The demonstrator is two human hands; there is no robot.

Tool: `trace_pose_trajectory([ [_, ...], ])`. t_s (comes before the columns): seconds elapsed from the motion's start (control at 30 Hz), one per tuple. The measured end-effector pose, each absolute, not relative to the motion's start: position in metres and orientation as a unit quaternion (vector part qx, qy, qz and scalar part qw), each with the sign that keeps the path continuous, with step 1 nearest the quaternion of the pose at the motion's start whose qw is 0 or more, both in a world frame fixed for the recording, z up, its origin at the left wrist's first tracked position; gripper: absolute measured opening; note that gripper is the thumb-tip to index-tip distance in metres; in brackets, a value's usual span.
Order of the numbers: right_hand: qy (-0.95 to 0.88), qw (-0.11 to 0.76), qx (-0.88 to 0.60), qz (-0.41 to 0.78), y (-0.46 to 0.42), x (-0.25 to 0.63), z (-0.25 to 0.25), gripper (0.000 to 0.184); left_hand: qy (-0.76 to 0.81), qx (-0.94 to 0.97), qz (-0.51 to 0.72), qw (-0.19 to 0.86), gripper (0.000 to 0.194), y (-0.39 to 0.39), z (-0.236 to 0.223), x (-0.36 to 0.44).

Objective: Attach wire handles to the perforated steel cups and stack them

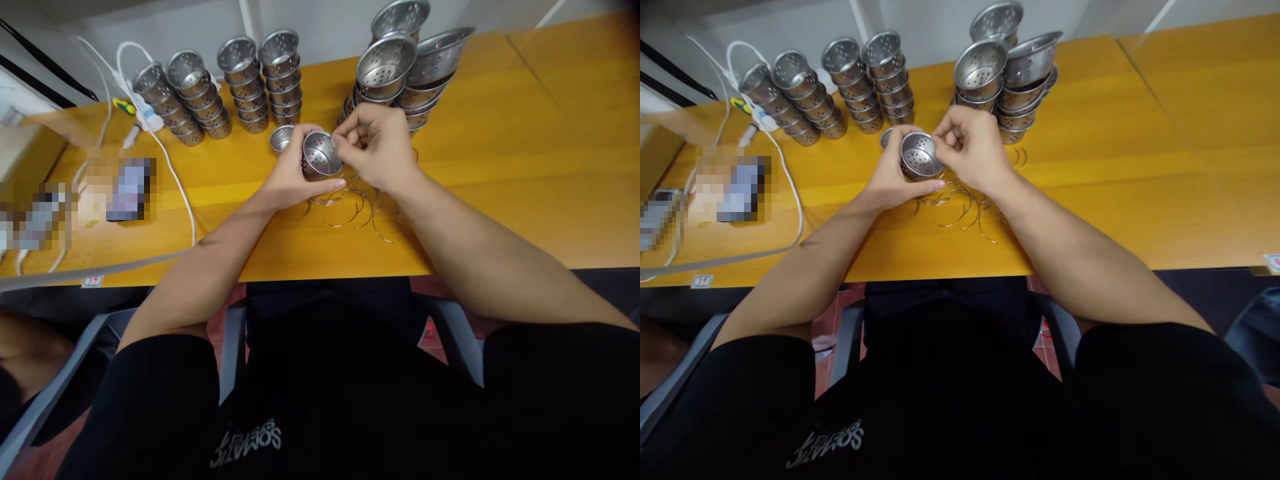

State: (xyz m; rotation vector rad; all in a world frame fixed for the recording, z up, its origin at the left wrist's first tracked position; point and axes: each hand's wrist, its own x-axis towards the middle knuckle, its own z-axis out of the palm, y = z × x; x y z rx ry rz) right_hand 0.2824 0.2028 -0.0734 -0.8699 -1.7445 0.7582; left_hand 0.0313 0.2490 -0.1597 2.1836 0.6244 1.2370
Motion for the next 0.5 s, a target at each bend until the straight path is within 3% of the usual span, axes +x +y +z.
trace_pose_trajectory([
  [0.17, -0.724, 0.509, -0.356, 0.302, 0.201, 0.282, -0.070, 0.037, 0.248, 0.818, 0.443, 0.271, 0.110, 0.240, -0.153, 0.032],
  [0.5, -0.749, 0.445, -0.266, 0.412, 0.201, 0.292, -0.059, 0.073, 0.257, 0.800, 0.443, 0.313, 0.105, 0.249, -0.154, 0.020],
])
